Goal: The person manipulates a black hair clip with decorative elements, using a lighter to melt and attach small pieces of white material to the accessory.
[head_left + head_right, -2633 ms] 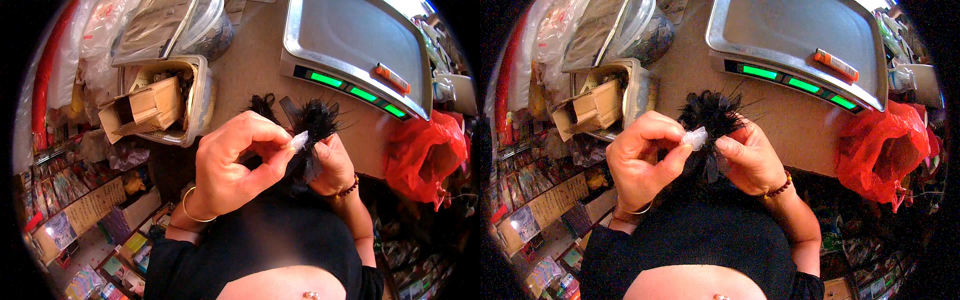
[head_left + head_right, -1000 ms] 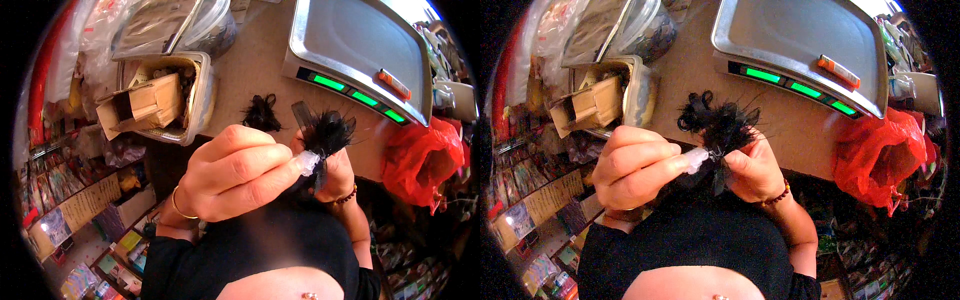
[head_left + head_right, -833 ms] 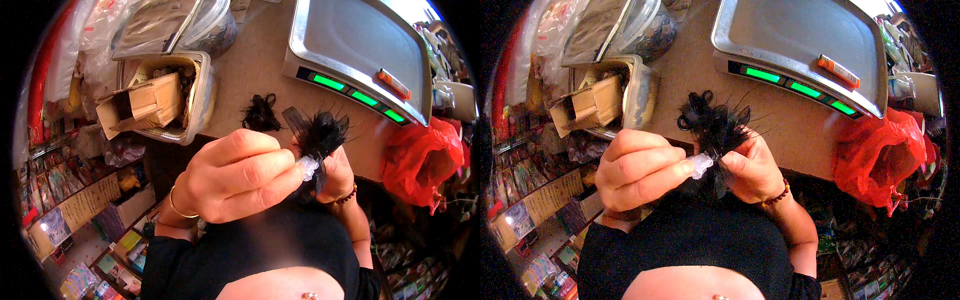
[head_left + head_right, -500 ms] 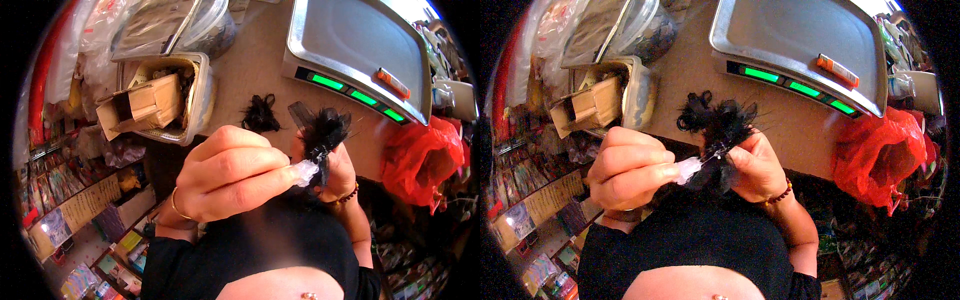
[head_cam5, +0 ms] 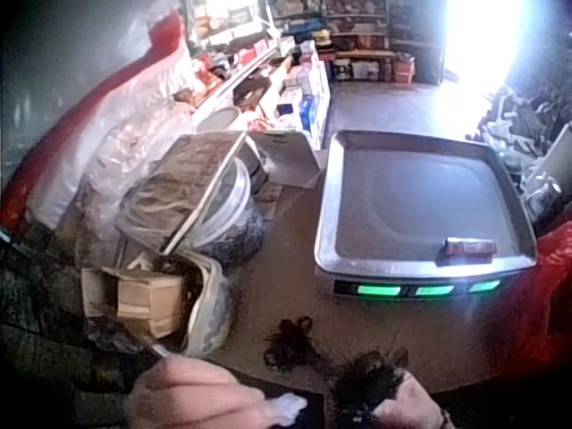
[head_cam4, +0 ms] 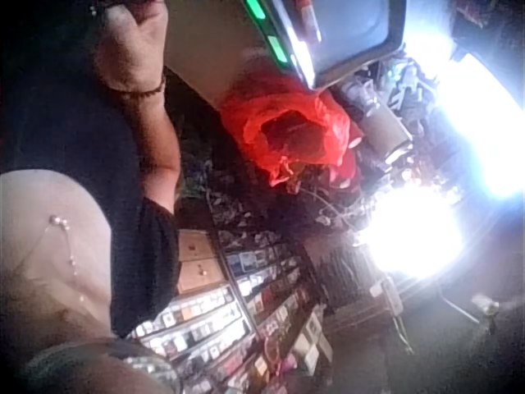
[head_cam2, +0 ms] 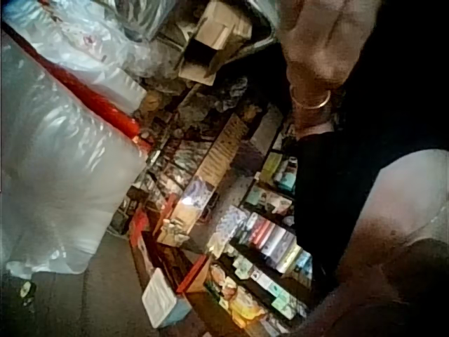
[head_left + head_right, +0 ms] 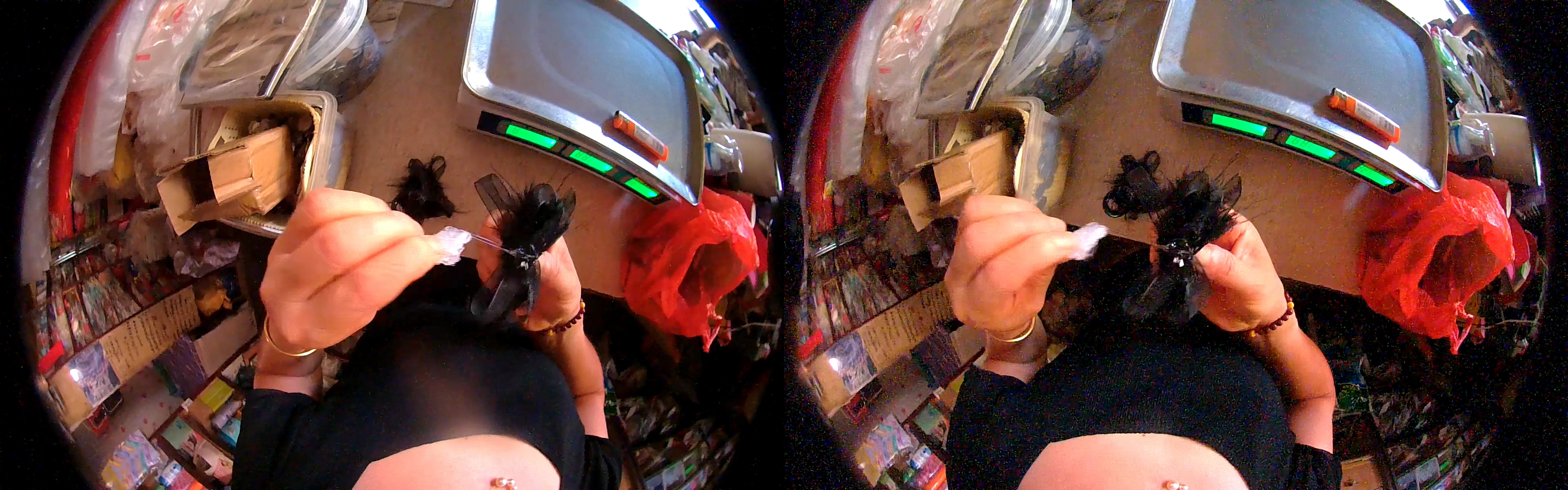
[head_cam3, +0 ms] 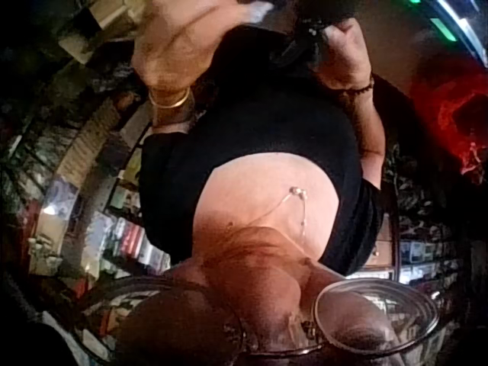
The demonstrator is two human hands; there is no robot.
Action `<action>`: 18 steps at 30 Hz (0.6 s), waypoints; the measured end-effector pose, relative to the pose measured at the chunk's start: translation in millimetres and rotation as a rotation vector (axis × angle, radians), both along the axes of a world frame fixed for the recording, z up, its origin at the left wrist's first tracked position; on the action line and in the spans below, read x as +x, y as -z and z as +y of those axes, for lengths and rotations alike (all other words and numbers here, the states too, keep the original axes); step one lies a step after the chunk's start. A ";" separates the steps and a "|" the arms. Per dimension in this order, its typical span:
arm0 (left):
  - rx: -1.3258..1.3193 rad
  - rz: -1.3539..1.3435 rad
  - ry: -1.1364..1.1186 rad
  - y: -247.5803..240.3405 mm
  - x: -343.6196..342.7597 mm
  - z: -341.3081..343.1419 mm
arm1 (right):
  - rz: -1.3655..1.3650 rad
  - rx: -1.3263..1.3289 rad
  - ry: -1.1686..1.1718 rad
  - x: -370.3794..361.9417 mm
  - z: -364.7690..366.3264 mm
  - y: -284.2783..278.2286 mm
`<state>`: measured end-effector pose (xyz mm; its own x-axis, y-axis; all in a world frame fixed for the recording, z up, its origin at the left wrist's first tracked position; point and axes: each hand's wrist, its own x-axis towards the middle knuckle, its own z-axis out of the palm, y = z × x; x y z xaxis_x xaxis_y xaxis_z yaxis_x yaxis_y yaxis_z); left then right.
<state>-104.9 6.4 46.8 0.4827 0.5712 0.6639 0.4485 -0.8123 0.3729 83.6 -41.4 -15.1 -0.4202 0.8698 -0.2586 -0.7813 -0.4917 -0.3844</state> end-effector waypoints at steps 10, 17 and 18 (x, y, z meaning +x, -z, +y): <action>-1.325 -1.103 -0.041 52.3 22.7 -12.7 | 0.137 -0.075 0.079 17.9 0.5 10.8; -1.292 -1.101 0.125 40.2 34.8 -10.4 | 0.103 -0.154 0.176 34.7 -3.6 22.1; -1.290 -1.100 0.120 40.0 33.4 -10.1 | 0.058 -0.137 0.214 31.6 -3.3 23.6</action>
<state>-71.5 -3.7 6.7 0.2225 0.9644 -0.1431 -0.4900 0.2375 0.8387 115.1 -44.8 -38.7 -0.2481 0.8988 -0.3613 -0.8918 -0.3576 -0.2771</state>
